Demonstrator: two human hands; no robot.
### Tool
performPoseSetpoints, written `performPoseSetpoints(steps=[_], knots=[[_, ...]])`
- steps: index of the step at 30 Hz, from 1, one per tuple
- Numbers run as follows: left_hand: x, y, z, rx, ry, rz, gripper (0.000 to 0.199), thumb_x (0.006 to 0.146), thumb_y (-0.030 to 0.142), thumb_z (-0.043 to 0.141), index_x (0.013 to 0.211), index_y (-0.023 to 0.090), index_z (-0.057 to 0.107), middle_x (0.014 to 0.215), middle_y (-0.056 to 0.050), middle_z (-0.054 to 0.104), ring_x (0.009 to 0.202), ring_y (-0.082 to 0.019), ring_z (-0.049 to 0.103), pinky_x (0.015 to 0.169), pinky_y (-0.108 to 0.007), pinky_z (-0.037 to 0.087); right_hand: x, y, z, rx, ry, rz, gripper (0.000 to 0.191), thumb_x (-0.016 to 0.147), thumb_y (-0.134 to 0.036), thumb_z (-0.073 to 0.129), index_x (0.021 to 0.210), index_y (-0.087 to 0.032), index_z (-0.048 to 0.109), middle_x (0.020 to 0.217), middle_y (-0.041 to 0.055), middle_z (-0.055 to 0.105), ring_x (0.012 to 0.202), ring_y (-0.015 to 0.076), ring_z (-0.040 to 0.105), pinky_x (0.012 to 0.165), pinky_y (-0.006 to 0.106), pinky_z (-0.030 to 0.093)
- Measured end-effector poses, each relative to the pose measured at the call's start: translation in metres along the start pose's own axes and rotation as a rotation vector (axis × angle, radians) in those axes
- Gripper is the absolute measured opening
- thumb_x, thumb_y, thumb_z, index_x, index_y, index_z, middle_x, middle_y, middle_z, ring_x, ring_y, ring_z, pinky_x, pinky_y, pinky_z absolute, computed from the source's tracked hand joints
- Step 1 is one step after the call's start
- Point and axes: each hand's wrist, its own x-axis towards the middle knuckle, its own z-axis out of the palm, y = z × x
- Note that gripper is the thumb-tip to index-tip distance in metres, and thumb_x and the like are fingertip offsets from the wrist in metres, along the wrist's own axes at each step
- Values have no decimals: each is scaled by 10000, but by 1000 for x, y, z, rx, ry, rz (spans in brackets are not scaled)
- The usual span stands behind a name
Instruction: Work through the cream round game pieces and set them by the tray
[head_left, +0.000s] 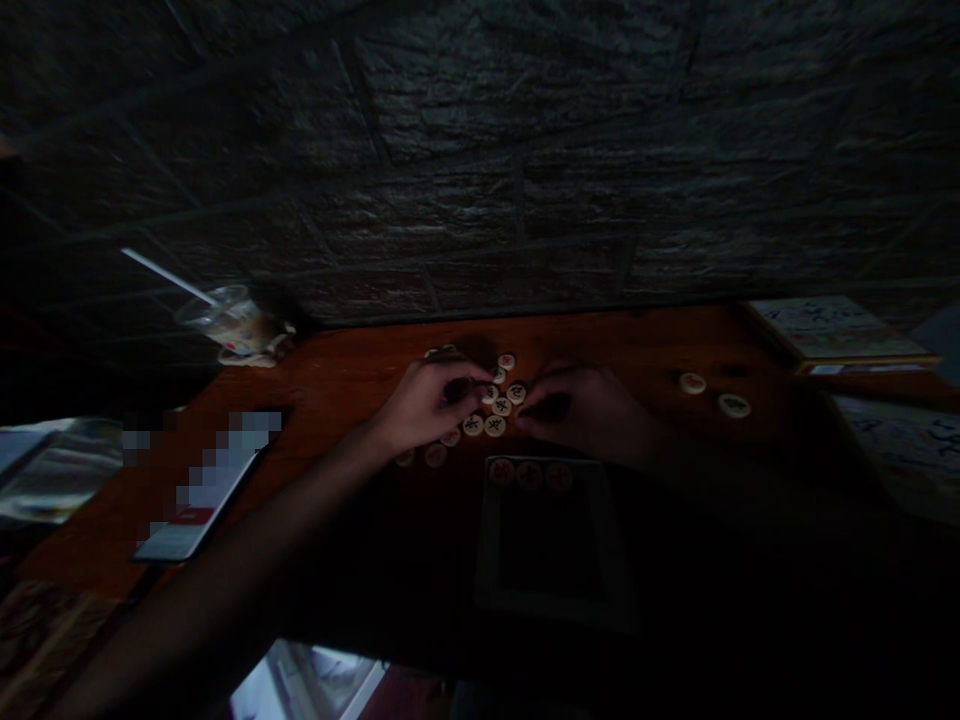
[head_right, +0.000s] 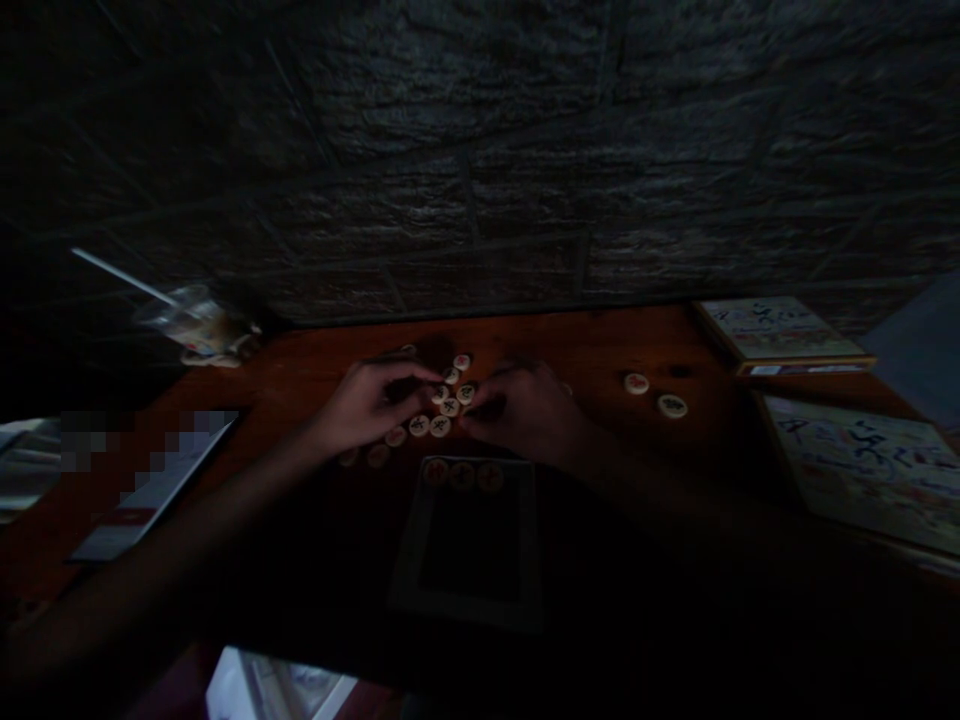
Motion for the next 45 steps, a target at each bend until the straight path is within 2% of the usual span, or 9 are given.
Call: performPoseSetpoints(steps=[7, 14, 17, 22, 27, 32, 35, 40, 45], knots=[[0, 7, 1, 4, 24, 5, 177, 934, 187, 649, 1058, 196, 775, 965, -42, 784, 881, -179, 715, 795, -315, 525, 0, -2, 0, 19, 20, 46, 62, 829, -205, 785, 853, -221, 731, 873, 22, 753, 809, 191, 686, 725, 314, 488], [-1, 18, 0, -36, 60, 53, 183, 943, 184, 628, 1055, 172, 771, 954, -53, 784, 856, -172, 717, 754, -292, 526, -8, -3, 0, 210, 163, 69, 171, 981, -398, 662, 1011, -230, 664, 885, 20, 759, 614, 154, 676, 561, 286, 490], [-2, 20, 4, -81, 77, 34, 189, 945, 182, 631, 1068, 167, 773, 981, -59, 794, 871, -172, 726, 771, -291, 529, -9, -2, 1, 241, 248, 101, 236, 1004, -459, 629, 1098, -248, 675, 982, 45, 770, 690, 184, 722, 580, 301, 537], [7, 27, 21, -372, 152, -97, 209, 959, 209, 634, 1124, 157, 751, 977, -57, 788, 886, -158, 725, 799, -278, 535, -8, -3, -4, 81, 314, 57, 305, 1064, -428, 514, 1211, -241, 705, 1115, 90, 779, 938, 260, 745, 815, 405, 582], [24, 46, 36, -799, 130, -322, 162, 930, 211, 673, 1071, 136, 702, 824, -11, 698, 680, -89, 623, 616, -203, 477, -8, 0, -1, 159, 338, 97, 332, 1057, -435, 530, 1297, -230, 631, 1075, 88, 763, 832, 233, 730, 755, 396, 580], [28, 62, 41, -1020, 121, -518, 150, 977, 318, 645, 966, 169, 629, 691, 57, 571, 461, -32, 435, 430, -165, 314, -9, 5, 1, 286, 370, 93, 301, 1013, -423, 632, 1266, -265, 590, 1013, 61, 762, 882, 242, 742, 753, 384, 579], [27, 62, 45, -1078, 106, -477, 143, 975, 305, 652, 1020, 171, 631, 761, 42, 609, 486, -32, 476, 447, -163, 357, -9, 4, 0, 313, 362, 88, 285, 1002, -417, 652, 1238, -269, 593, 983, 55, 767, 868, 237, 749, 733, 374, 587], [25, 49, 51, -1015, 106, -267, 208, 984, 312, 655, 1110, 150, 690, 890, -26, 694, 609, -60, 566, 527, -174, 446, -9, -3, 0, 449, 294, 131, 304, 976, -443, 688, 1213, -276, 597, 960, 42, 774, 816, 216, 763, 623, 313, 620], [22, 41, 50, -939, 133, -222, 228, 964, 312, 693, 1109, 138, 712, 869, -37, 716, 618, -77, 589, 543, -196, 463, -7, -10, -3, 484, 253, 180, 291, 910, -445, 772, 1094, -253, 653, 920, 40, 788, 752, 204, 762, 569, 282, 617]])
